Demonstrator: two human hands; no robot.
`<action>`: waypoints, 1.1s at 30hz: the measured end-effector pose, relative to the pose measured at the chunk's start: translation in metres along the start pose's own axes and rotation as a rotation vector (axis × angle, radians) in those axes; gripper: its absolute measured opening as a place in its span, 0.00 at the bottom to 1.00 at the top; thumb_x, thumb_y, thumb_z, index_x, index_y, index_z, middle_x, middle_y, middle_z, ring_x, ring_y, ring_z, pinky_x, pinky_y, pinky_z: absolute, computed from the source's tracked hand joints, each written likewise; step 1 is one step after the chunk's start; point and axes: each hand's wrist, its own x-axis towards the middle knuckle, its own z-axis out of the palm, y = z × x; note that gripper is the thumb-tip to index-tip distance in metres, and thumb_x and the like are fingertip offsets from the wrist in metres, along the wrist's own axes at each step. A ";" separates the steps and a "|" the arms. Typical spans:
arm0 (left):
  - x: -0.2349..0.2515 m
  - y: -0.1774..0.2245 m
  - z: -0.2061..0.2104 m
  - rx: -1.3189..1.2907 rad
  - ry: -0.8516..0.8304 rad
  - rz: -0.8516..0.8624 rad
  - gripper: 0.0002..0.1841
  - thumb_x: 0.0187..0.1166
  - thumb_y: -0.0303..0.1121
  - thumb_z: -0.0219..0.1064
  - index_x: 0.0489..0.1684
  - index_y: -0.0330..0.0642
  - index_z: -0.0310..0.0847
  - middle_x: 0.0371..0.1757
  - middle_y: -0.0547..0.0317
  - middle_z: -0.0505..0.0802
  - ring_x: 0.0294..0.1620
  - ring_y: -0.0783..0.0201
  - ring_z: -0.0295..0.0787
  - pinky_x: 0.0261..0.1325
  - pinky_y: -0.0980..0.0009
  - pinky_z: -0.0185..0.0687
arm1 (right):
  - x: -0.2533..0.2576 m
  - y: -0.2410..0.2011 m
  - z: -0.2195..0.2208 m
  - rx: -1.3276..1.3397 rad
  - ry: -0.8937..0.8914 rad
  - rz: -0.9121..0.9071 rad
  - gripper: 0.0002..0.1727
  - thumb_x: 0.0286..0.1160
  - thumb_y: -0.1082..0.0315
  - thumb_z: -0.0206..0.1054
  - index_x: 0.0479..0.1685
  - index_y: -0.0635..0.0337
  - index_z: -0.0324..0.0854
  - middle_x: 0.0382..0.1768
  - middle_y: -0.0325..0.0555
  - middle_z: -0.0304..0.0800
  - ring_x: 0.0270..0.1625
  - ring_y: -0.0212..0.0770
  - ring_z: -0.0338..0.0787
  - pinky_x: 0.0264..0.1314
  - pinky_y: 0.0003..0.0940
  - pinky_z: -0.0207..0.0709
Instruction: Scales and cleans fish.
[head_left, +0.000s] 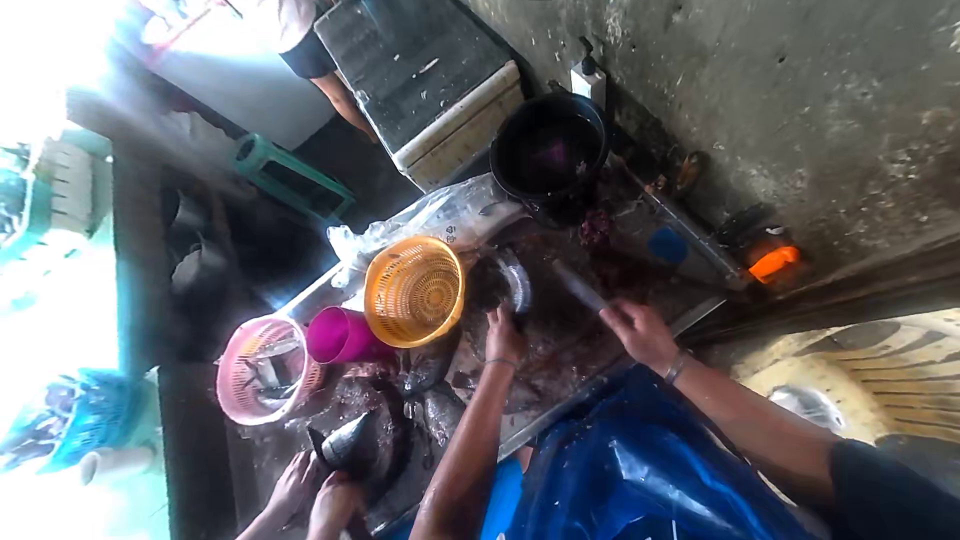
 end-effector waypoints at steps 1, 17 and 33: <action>0.001 -0.001 0.003 0.064 -0.034 -0.042 0.53 0.70 0.38 0.76 0.96 0.41 0.41 0.86 0.28 0.66 0.77 0.32 0.77 0.75 0.39 0.77 | 0.009 0.021 0.004 -0.087 0.075 -0.032 0.25 0.90 0.48 0.57 0.63 0.59 0.87 0.44 0.53 0.95 0.49 0.47 0.95 0.60 0.50 0.87; 0.028 0.064 0.042 -1.562 -0.169 -0.394 0.18 0.84 0.49 0.58 0.53 0.45 0.82 0.39 0.53 0.91 0.33 0.59 0.88 0.34 0.60 0.86 | 0.084 -0.012 0.063 0.015 -0.013 0.278 0.30 0.93 0.44 0.50 0.52 0.63 0.84 0.41 0.65 0.89 0.45 0.64 0.91 0.47 0.67 0.84; 0.015 0.048 0.048 -1.634 -0.066 -0.518 0.16 0.87 0.48 0.56 0.54 0.45 0.77 0.42 0.51 0.87 0.39 0.56 0.86 0.40 0.55 0.85 | 0.052 -0.015 0.030 -0.115 -0.395 0.207 0.27 0.91 0.50 0.58 0.43 0.68 0.87 0.40 0.61 0.89 0.47 0.57 0.89 0.56 0.60 0.79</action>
